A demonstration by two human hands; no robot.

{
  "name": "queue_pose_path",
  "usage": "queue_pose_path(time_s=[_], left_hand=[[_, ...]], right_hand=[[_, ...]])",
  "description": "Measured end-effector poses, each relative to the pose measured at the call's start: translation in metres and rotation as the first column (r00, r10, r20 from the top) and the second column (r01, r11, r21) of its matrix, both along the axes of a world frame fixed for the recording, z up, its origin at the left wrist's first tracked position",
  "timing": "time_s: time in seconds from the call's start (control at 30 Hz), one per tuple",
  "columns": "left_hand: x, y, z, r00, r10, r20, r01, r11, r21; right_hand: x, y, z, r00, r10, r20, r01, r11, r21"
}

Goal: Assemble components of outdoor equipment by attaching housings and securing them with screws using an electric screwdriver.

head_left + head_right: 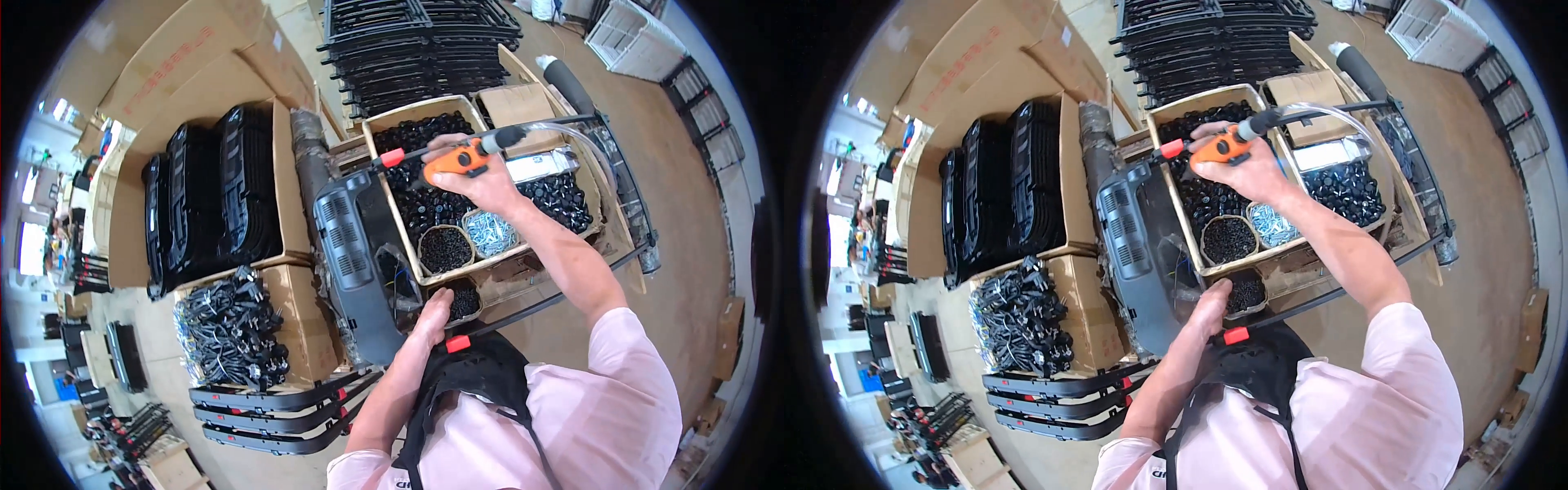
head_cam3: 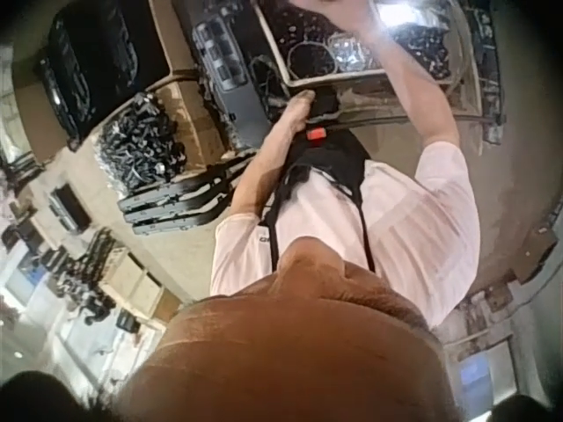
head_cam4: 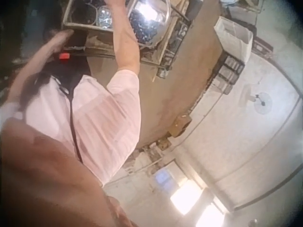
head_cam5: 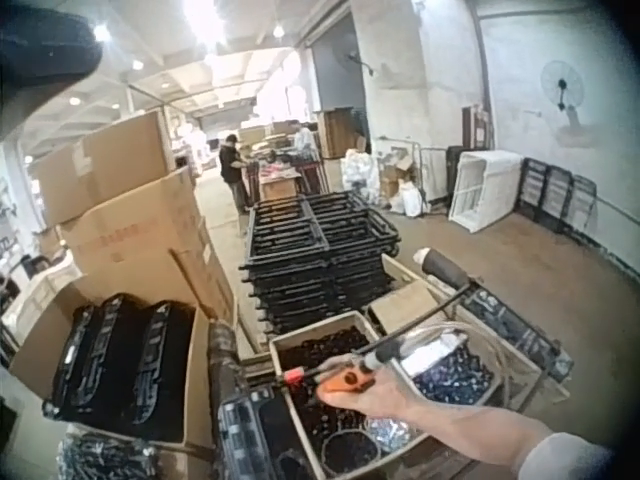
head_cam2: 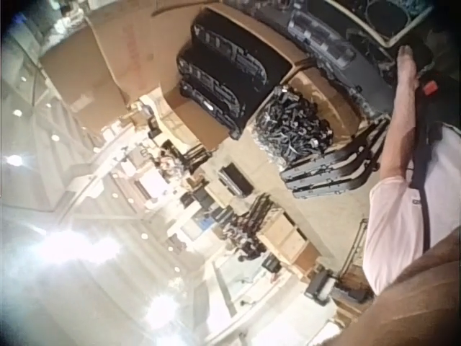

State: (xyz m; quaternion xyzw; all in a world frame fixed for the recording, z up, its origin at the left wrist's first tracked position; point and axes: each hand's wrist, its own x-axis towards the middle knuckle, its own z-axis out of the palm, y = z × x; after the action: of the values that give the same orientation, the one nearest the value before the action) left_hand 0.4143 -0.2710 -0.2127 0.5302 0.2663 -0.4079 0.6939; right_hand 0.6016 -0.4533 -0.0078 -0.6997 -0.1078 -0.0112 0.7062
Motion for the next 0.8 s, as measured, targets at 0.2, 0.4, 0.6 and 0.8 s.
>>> queue_pose_path(time_s=[0.2,0.4,0.6,0.8], left_hand=[[0.036,-0.033,0.017,0.944,-0.311,0.106,0.302,0.949,0.094],[0.15,-0.06,-0.003,0.607,-0.59,0.533,-0.062,0.634,0.771],[0.222,-0.09,-0.037,0.397,-0.864,0.309,-0.027,0.326,0.945],[0.236,-0.094,-0.062,0.281,-0.932,0.231,0.019,0.246,0.969]], right_hand=[[-0.029,-0.126,-0.03,0.98,-0.191,-0.054,0.19,0.982,-0.013],[-0.053,-0.172,-0.073,0.936,-0.274,-0.223,0.282,0.96,0.004],[-0.069,-0.19,-0.099,0.913,-0.213,-0.348,0.268,0.956,0.119],[-0.042,-0.181,-0.134,0.897,-0.251,-0.363,0.334,0.924,0.186]])
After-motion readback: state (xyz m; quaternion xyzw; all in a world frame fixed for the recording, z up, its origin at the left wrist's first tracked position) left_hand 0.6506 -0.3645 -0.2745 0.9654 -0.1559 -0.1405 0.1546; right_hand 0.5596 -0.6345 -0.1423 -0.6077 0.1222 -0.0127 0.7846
